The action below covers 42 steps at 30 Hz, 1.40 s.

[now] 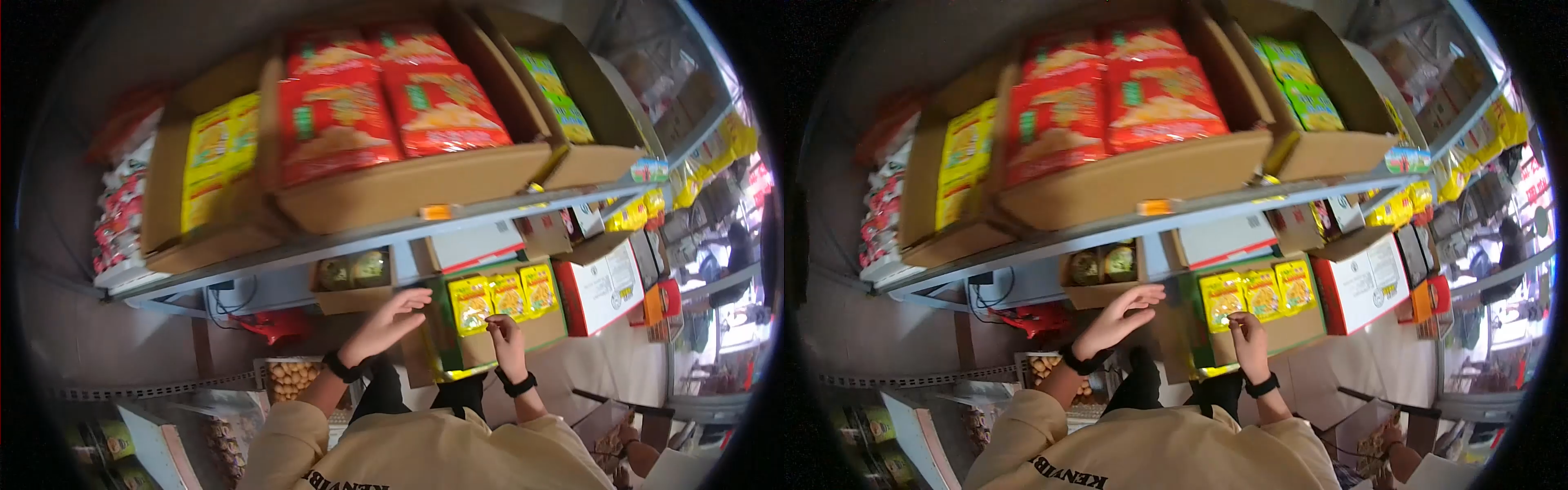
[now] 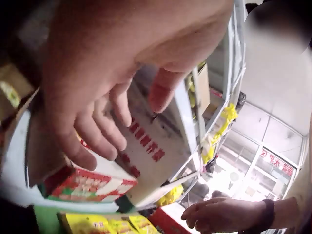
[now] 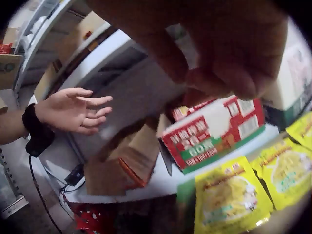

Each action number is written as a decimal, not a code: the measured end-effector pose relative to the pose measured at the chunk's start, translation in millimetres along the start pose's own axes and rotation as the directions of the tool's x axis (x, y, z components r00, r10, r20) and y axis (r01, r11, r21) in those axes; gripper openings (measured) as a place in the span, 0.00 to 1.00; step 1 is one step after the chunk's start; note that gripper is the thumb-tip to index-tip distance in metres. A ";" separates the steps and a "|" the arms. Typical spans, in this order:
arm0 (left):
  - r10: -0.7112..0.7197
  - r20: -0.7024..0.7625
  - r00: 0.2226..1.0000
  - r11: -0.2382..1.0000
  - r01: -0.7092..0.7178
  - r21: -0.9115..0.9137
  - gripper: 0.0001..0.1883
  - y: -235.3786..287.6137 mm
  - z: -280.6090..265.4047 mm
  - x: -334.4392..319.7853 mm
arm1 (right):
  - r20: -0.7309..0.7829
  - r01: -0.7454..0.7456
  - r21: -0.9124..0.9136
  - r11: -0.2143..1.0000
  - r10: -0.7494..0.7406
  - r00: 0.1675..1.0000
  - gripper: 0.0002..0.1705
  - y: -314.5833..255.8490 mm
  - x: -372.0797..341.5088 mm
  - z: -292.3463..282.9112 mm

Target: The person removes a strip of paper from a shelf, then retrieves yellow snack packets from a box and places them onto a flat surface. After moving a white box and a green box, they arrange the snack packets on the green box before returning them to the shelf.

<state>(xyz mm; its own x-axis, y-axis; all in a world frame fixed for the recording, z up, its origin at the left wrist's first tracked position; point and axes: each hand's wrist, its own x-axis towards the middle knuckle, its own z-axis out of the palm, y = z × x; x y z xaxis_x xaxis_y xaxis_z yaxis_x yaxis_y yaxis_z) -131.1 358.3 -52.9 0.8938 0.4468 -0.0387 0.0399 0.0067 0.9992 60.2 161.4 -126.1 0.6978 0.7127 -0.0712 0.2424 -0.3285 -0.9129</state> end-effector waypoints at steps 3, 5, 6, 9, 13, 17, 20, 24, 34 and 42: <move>0.180 0.051 0.982 0.974 -0.185 0.127 0.18 87.7 -39.2 -46.4 | 0.068 0.293 -0.078 0.953 -0.288 0.955 0.06 -102.8 -6.8 31.7; 0.304 -0.004 0.953 0.925 -0.294 0.240 0.19 127.2 -66.6 -75.8 | 0.158 0.496 -0.034 0.868 -0.485 0.860 0.06 -171.1 -13.2 47.3; 0.389 -0.032 0.921 0.882 -0.362 0.303 0.19 142.3 -80.3 -88.7 | 0.204 0.595 -0.030 0.803 -0.578 0.790 0.06 -197.4 -16.0 53.6; 0.524 -0.259 0.811 0.807 -0.377 0.454 0.20 185.8 -110.8 -124.1 | 0.263 0.760 0.068 0.646 -0.746 0.611 0.06 -270.4 -23.4 71.0; 0.579 -0.476 0.662 0.814 -0.504 0.289 0.23 232.6 -145.7 -135.4 | 0.211 0.792 0.216 0.571 -0.819 0.533 0.07 -347.5 -23.8 97.9; 0.419 -0.532 0.736 0.894 -0.436 0.102 0.27 258.2 -177.4 -123.3 | 0.126 0.454 0.622 0.638 -0.654 0.746 0.08 -386.9 -7.1 146.6; 0.394 -0.335 0.856 0.918 -0.384 0.098 0.24 220.1 -227.5 -100.4 | 0.123 0.654 0.389 0.649 -0.740 0.661 0.13 -389.5 23.0 181.6; -0.063 -0.400 0.914 0.992 0.014 -0.123 0.19 187.7 -266.8 -67.2 | 0.420 0.774 -0.209 0.597 -0.660 0.623 0.19 -386.0 49.1 214.0; -0.046 -0.207 0.977 0.903 0.129 0.409 0.12 172.5 -262.8 -51.4 | 0.629 0.626 -0.578 0.523 -0.204 0.750 0.32 -407.4 52.4 237.7; -0.046 -0.166 0.985 0.883 0.118 0.454 0.15 157.5 -268.4 -44.8 | 0.747 0.639 -0.511 0.575 -0.070 0.661 0.33 -401.2 76.6 250.9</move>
<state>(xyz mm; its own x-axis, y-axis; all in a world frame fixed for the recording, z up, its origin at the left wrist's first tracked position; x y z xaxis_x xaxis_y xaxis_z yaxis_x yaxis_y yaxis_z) -284.8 579.5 109.4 0.8043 0.5884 -0.0826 0.3437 -0.3474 0.8724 -152.7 503.3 133.8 -0.0592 0.9573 -0.2830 0.9299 -0.0503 -0.3645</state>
